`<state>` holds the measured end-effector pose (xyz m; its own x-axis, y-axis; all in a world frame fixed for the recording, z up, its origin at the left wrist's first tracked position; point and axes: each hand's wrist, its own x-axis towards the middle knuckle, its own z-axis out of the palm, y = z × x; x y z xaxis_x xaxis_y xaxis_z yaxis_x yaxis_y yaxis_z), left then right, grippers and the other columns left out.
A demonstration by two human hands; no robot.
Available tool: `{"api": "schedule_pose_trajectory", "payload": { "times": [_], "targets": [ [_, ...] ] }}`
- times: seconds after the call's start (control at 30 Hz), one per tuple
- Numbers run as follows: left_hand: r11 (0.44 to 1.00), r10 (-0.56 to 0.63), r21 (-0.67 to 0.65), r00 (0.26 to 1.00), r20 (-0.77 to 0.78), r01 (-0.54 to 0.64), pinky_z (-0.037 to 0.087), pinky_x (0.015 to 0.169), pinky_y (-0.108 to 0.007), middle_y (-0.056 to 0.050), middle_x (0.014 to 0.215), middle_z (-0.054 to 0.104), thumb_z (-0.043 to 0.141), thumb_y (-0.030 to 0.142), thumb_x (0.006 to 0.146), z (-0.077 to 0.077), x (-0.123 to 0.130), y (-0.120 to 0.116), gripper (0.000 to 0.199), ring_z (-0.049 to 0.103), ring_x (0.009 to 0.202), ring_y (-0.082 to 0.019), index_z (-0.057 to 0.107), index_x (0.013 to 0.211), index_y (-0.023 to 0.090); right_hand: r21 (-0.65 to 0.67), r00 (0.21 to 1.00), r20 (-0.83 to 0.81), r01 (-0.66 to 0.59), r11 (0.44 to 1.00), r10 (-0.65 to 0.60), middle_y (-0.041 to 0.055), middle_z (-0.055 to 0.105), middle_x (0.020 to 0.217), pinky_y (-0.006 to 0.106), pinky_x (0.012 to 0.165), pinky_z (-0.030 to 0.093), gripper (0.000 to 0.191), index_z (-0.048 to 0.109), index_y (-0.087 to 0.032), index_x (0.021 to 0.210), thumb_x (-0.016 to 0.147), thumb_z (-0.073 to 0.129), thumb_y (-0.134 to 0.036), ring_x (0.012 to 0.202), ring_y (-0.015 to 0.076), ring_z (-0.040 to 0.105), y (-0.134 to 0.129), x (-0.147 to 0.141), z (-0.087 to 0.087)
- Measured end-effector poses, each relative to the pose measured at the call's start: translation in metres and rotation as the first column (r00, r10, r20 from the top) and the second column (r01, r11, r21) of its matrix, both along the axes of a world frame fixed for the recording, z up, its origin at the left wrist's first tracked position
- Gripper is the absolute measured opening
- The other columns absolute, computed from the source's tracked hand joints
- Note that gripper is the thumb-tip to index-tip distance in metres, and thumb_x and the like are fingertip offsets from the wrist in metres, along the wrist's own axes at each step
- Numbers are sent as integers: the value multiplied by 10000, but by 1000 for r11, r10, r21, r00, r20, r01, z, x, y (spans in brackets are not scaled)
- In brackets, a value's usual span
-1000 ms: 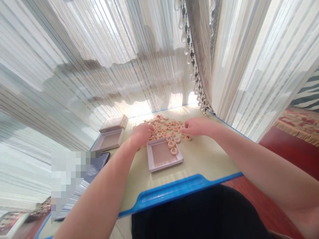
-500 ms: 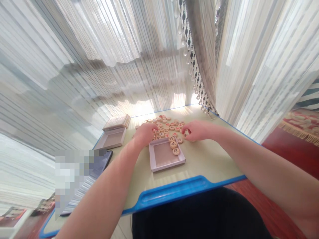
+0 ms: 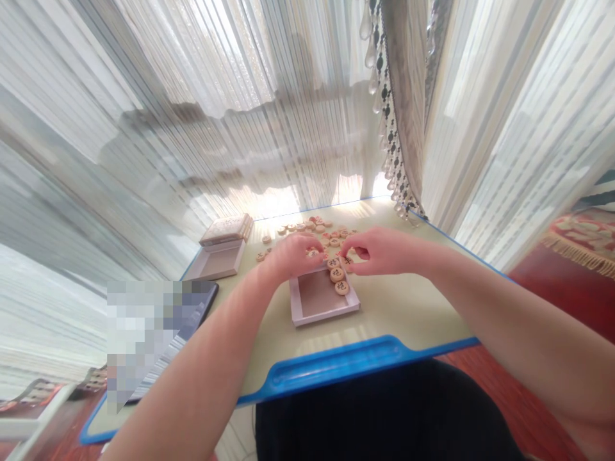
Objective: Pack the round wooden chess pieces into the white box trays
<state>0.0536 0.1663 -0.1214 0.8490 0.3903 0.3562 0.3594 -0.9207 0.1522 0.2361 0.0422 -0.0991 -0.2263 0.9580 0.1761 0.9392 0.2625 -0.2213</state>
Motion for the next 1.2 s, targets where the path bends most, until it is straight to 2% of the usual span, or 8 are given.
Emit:
{"api": "schedule_pose_trajectory", "payload": {
  "times": [0.07,0.17,0.33,0.7,0.9,1.2],
  "targets": [
    [998,-21,55,999,-24,22,457,751,-257,-33,794,661,538,230,731,-1,0,1,168,592,797,-162,702,739,197,-8,992,-22,-126,992,125,-26,571,615,212,511,281,224,671,-233,891,708,556,-292,532,88,454,-7,-6,2],
    [991,-22,132,1000,-17,24,457,747,-260,-42,757,653,528,199,728,-5,-1,3,176,589,785,-164,697,680,197,-15,983,-6,-186,982,186,-22,573,610,218,513,273,199,681,-223,851,703,573,-303,524,85,440,-12,-14,-2],
    [981,-37,191,999,-8,38,453,725,-261,-46,728,647,520,199,733,-7,-2,6,187,582,763,-163,683,642,194,-13,981,77,-175,985,175,-10,612,651,231,520,267,207,682,-233,858,714,562,-322,549,100,473,-11,-23,-10],
    [967,15,256,999,-52,-1,440,741,-276,-45,693,636,493,213,751,-6,-4,7,208,559,757,-172,661,632,188,20,972,215,-101,995,94,20,665,723,252,526,267,229,661,-245,853,741,516,-381,658,167,574,-13,-27,-9],
    [967,24,254,998,-55,-10,431,768,-285,-47,689,633,490,215,753,-6,-3,7,215,559,762,-174,644,605,187,21,971,220,-99,995,92,17,671,729,256,542,287,218,656,-253,853,735,527,-384,676,177,588,-14,-28,-9],
    [961,34,276,996,-83,-10,425,724,-280,-49,678,618,474,204,747,-3,-2,4,229,537,731,-173,631,582,180,-1,976,192,-109,994,108,3,669,723,249,544,293,212,664,-263,856,729,531,-368,657,161,575,-12,-27,-10]
  ]
}}
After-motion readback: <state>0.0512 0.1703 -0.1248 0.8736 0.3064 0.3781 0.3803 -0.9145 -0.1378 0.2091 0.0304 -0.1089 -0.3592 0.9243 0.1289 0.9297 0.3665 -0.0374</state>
